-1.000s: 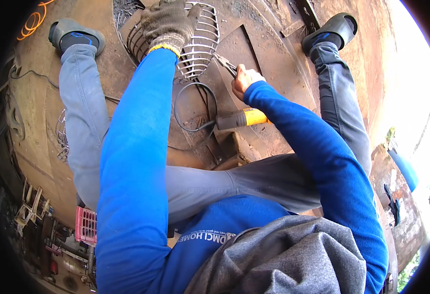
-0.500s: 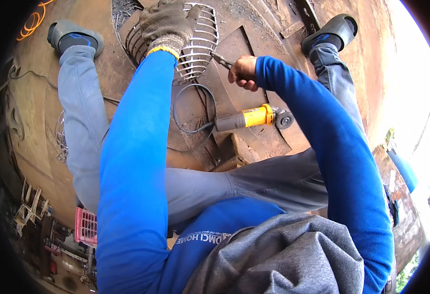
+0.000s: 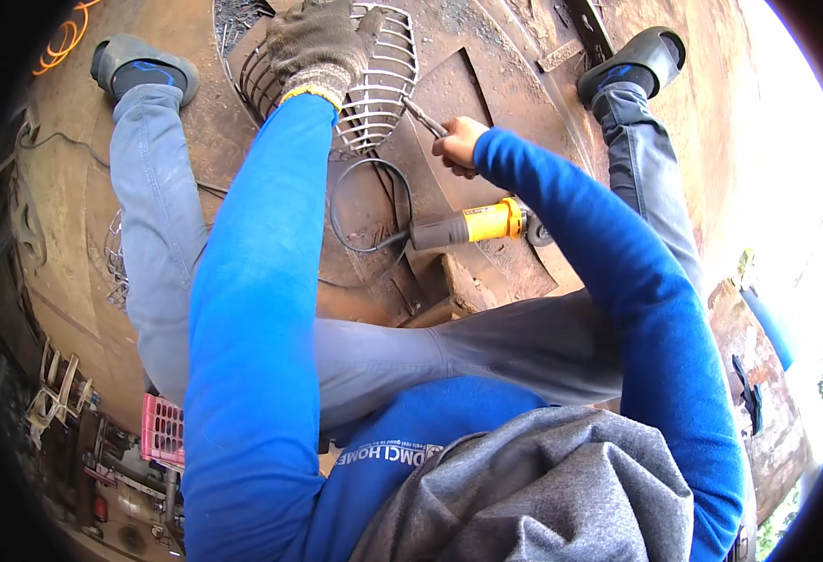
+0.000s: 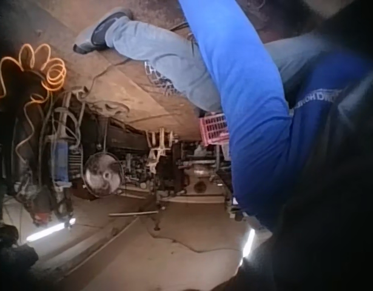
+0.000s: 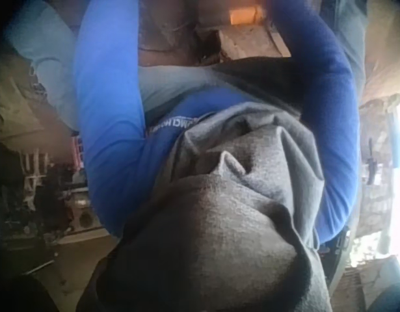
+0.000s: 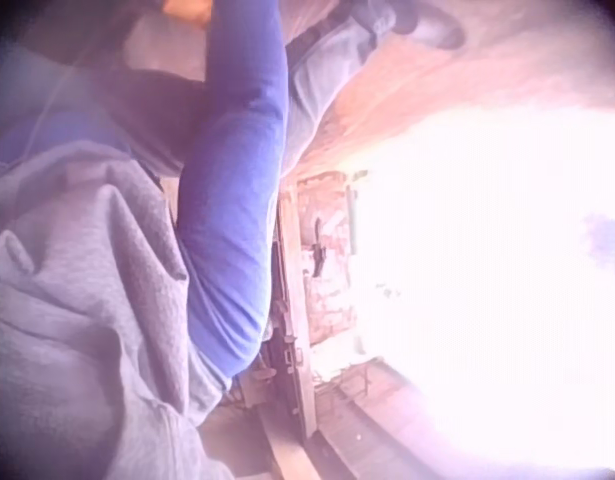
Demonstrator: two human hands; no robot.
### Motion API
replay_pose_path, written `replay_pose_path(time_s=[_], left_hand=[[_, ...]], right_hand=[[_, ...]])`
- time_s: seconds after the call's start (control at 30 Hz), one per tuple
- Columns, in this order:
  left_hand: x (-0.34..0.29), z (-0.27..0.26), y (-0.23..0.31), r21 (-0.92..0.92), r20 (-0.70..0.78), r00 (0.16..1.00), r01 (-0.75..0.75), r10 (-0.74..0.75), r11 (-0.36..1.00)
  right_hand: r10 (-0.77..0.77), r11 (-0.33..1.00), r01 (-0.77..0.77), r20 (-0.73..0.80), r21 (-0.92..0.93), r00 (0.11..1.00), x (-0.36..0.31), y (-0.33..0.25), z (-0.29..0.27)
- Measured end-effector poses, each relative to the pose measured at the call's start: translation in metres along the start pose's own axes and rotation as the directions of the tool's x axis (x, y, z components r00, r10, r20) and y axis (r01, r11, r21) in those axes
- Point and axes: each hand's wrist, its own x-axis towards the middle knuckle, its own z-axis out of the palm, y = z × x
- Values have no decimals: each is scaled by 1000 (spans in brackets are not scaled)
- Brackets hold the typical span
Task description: The person uses an angle grinder to smooth or cut metal wire cages and uses pliers to manipulate the wires while sitting on the floor.
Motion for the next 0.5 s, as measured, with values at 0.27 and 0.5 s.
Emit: replay_pose_path(time_s=[0.27,0.5], left_hand=[[-2,-3,7,39,-7,998,56,-56,998],[-1,7,-4,13,-47,999,-13,14,1000]], right_hand=[[-274,767,-42,-386,-641,881,-30,-11,-2],[-96,933,54,-102,-356,990,1,-6,3]])
